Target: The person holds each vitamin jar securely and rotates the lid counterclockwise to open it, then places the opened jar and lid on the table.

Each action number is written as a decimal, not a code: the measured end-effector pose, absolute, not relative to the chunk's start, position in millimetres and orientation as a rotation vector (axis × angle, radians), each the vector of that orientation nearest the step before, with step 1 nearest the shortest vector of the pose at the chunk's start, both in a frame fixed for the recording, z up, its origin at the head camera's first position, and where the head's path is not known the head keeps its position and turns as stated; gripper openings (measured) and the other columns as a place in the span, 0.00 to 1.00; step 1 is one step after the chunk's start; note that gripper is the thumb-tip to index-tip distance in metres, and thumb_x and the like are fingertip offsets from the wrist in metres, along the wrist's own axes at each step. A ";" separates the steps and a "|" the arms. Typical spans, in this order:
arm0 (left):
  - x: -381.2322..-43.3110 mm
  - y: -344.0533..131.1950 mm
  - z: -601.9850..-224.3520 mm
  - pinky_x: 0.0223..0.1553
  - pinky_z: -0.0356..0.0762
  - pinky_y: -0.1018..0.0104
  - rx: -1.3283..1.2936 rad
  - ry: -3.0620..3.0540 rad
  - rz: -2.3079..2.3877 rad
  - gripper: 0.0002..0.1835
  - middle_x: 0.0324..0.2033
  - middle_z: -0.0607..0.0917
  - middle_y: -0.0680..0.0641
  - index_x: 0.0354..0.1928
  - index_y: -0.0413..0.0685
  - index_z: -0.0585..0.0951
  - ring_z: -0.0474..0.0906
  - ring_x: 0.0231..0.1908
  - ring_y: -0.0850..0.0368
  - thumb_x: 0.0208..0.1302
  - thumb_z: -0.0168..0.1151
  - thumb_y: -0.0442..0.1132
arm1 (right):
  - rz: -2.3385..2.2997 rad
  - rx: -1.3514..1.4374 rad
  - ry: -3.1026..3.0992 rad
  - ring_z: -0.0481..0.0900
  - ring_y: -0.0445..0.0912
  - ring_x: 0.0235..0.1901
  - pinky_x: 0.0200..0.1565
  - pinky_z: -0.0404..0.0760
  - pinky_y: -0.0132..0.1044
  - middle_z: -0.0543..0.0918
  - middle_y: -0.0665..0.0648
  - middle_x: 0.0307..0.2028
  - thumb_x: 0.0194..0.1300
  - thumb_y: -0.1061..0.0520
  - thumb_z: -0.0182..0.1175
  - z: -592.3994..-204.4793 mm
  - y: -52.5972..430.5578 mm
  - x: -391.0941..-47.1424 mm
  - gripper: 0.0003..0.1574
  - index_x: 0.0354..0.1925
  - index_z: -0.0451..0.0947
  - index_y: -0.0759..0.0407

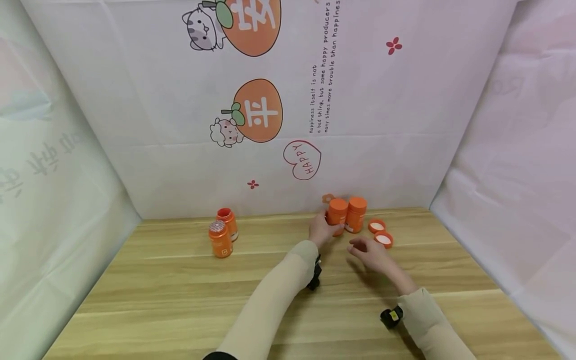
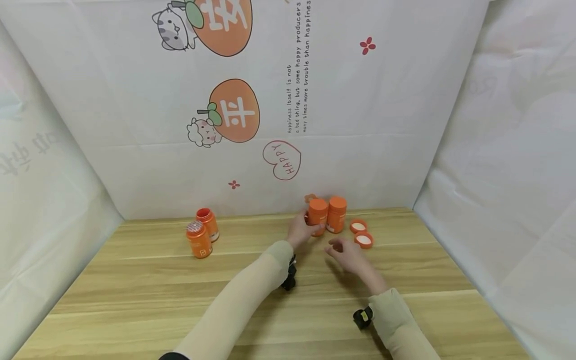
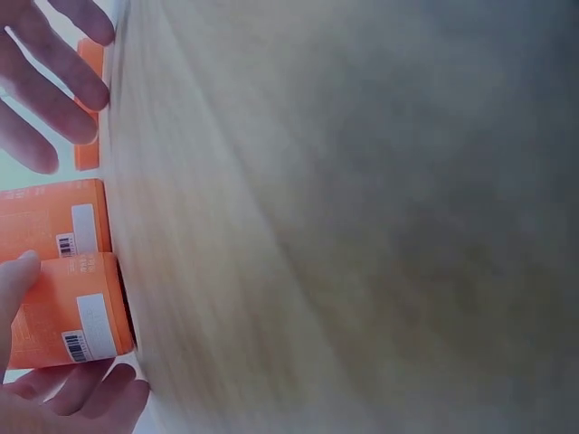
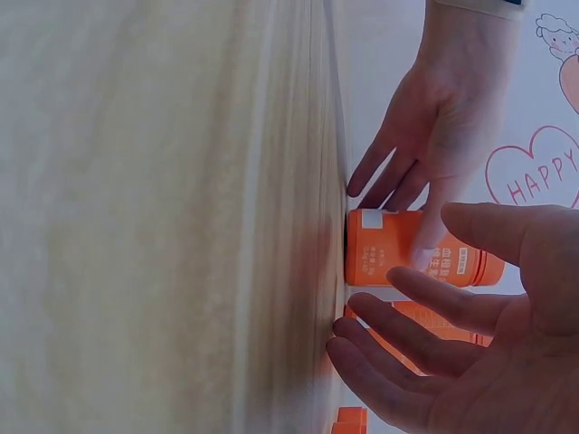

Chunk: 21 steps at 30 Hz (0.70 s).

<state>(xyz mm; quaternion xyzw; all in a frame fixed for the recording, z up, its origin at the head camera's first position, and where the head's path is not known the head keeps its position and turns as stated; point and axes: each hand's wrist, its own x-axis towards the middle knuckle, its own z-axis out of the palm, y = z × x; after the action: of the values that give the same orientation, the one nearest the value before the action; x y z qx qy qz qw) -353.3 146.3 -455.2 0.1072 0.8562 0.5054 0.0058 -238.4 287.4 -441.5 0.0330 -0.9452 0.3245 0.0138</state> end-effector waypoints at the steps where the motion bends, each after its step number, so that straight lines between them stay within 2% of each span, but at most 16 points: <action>1: -352.9 145.2 -455.2 0.53 0.74 0.59 0.341 2.675 1.592 0.22 0.45 0.83 0.49 0.46 0.49 0.75 0.78 0.48 0.55 0.51 0.73 0.45 | 1.012 0.102 -2.943 0.78 0.55 0.50 0.49 0.77 0.50 0.81 0.63 0.50 0.69 0.42 0.52 -441.1 287.0 -238.4 0.30 0.57 0.73 0.64; 9: -349.1 135.6 -452.4 0.50 0.75 0.60 0.400 2.702 1.607 0.22 0.40 0.83 0.49 0.39 0.49 0.74 0.79 0.43 0.56 0.47 0.75 0.46 | 1.017 0.118 -2.935 0.78 0.57 0.50 0.49 0.77 0.50 0.81 0.65 0.50 0.69 0.46 0.52 -435.6 284.5 -237.5 0.29 0.56 0.73 0.66; 21: -341.2 121.0 -451.6 0.46 0.76 0.62 0.417 2.781 1.474 0.24 0.37 0.81 0.50 0.40 0.50 0.73 0.77 0.39 0.58 0.45 0.76 0.47 | 1.016 0.108 -2.943 0.78 0.57 0.51 0.50 0.76 0.51 0.81 0.66 0.50 0.69 0.47 0.53 -440.5 284.2 -245.1 0.27 0.57 0.73 0.66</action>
<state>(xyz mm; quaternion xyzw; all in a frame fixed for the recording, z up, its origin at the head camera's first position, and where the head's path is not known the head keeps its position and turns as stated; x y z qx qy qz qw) -341.2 121.0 -451.6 0.1312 0.8758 0.4643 -0.0166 -245.1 284.2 -440.5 0.0346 -0.9446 0.3261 0.0133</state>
